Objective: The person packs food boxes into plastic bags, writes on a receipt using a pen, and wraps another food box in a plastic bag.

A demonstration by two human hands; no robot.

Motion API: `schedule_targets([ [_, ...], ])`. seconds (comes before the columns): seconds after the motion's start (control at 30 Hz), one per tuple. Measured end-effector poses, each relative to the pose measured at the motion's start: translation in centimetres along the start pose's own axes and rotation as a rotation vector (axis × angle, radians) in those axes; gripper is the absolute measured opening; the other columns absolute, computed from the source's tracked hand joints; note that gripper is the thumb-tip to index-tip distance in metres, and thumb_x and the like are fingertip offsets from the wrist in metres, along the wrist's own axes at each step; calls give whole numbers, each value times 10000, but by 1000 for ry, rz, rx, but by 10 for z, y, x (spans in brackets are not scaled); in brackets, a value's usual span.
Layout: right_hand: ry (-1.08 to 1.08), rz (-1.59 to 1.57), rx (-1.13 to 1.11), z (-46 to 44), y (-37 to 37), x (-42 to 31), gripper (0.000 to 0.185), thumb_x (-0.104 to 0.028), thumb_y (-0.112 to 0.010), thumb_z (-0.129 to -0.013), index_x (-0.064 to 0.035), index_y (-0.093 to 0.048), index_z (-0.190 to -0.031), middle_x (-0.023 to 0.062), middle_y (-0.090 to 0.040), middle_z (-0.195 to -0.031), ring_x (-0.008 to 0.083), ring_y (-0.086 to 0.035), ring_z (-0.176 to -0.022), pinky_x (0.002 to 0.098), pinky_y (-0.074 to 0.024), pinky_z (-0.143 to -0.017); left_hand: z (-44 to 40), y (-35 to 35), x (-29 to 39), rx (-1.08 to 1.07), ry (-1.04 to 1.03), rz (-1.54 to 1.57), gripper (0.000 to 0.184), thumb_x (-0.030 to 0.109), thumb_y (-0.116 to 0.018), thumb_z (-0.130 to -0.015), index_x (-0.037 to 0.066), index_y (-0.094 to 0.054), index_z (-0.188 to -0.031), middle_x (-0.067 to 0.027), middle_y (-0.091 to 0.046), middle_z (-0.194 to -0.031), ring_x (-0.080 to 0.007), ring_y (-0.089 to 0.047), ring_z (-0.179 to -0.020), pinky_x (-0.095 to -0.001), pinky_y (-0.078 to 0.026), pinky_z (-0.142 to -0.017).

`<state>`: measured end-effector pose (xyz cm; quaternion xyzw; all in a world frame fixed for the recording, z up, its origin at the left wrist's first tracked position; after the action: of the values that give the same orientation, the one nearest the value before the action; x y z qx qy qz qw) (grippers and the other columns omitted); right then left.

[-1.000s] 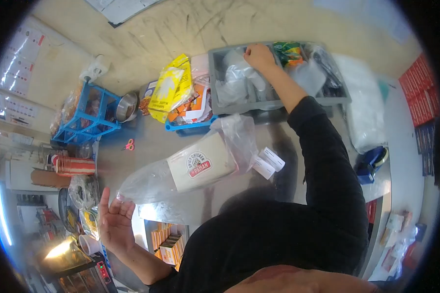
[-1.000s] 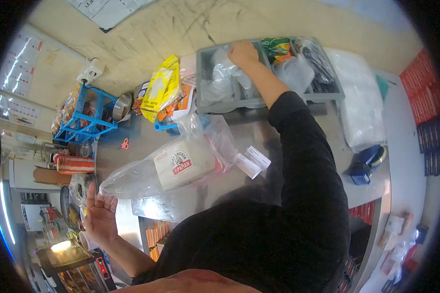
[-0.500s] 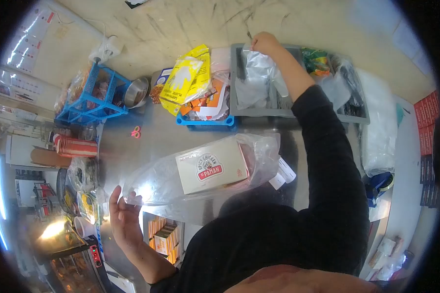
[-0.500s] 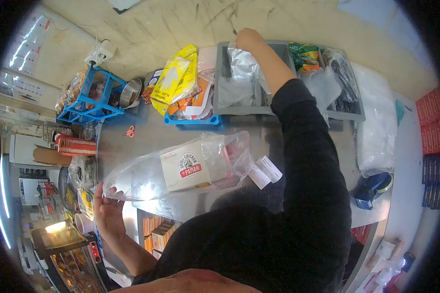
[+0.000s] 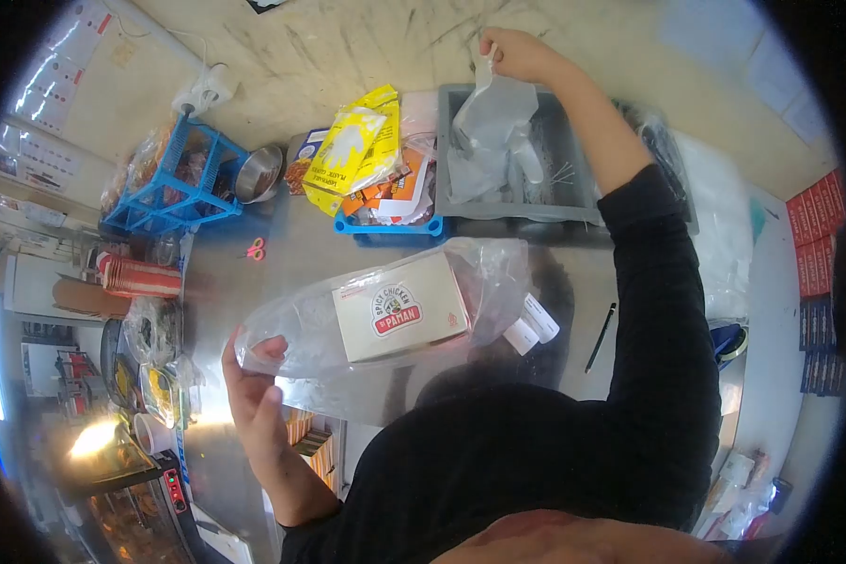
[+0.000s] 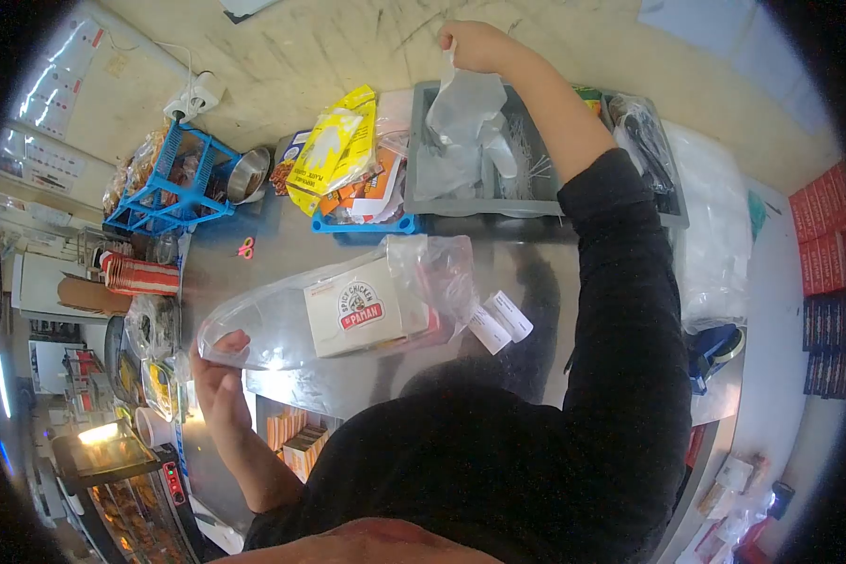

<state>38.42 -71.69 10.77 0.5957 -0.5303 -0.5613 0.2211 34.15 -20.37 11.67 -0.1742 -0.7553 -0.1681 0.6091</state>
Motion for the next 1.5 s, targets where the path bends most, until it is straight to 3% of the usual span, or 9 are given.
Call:
schedule_targets([
  [0.27, 149, -352, 194, 65, 116, -107, 230, -79, -519, -726, -82, -614, -935, 106, -608, -834, 248, -585, -779, 339, -459, -693, 3, -6, 10, -51, -6, 32, 736, 123, -595, -773, 53, -155, -1359, -68, -578, -770, -121, -550, -629, -327, -434, -812],
  [0.53, 369, -56, -918, 213, -75, -283, 337, -278, -550, -763, -49, -592, -1006, 173, -588, -983, 293, -562, -913, 402, -432, -780, 21, -3, 7, -219, -62, 250, 846, -5, -509, -728, 115, 0, -1393, -303, -340, -1290, -114, -559, -597, -217, -482, -590],
  [0.73, -566, -125, -790, 322, -248, -213, 340, -276, -525, -766, -27, -578, -991, 181, -603, -935, 292, -581, -896, 397, -432, -776, 51, 2, -13, -417, 21, 297, 819, -4, -481, -750, 123, 10, -1393, -249, -360, -1309, -93, -542, -729, -196, -468, -549],
  [0.9, 209, 94, -1024, 302, -210, -260, 283, -266, -461, -821, -61, -609, -947, 166, -610, -857, 306, -587, -809, 418, -447, -741, 52, 10, -21, -483, 26, 303, 771, -4, -460, -773, 115, -13, -1390, -223, -384, -1304, -78, -508, -705, -194, -468, -551],
  [1.0, 435, -153, -508, 345, -324, -187, 260, -258, -490, -807, -94, -606, -971, 144, -613, -858, 312, -581, -802, 436, -437, -750, 53, 3, -20, -518, 12, 296, 747, -11, -439, -782, 108, -18, -1387, -226, -383, -1303, -96, -530, -787, -209, -475, -557],
  [1.1, 354, -116, -906, 315, -224, -256, 298, -295, -528, -800, -103, -594, -1019, 127, -617, -847, 308, -580, -802, 431, -437, -754, 42, 1, -21, -514, 58, 325, 738, -28, -437, -771, 97, -51, -1386, -221, -383, -1302, -157, -556, -898, -234, -487, -574],
  [1.23, 91, 990, -729, 240, -50, -266, 265, -346, -570, -777, -114, -649, -675, 80, -615, -658, 277, -597, -658, 404, -425, -642, 5, 21, 1, -454, 74, 413, 670, -19, -458, -768, 36, -151, -1361, -246, -477, -1187, -274, -527, -1050, -309, -478, -720],
  [1.4, 157, 536, -844, 248, 66, -337, 230, -283, -606, -737, -56, -621, -703, 149, -565, -667, 307, -547, -709, 383, -380, -846, -2, 42, 63, -546, -102, 282, 598, 25, -486, -782, 0, -241, -1326, -225, -547, -1109, -283, -516, -1073, -369, -308, -981],
  [1.5, 626, 501, -414, 275, 78, -350, 274, -270, -618, -722, -62, -502, -586, 104, -518, -611, 284, -515, -641, 470, -346, -893, 3, 53, 73, -569, -137, 207, 618, 54, -526, -773, -35, -243, -1315, -204, -551, -1116, -280, -521, -1063, -348, -338, -948],
])
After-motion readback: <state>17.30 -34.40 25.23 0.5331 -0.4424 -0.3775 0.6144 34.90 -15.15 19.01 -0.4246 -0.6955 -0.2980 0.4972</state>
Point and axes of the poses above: each hand's wrist, its own z-axis away from the middle knuckle, its own y-axis out of the back of the hand, x = y × z, the point moved 5 cm from there along -z, towards the middle knuckle
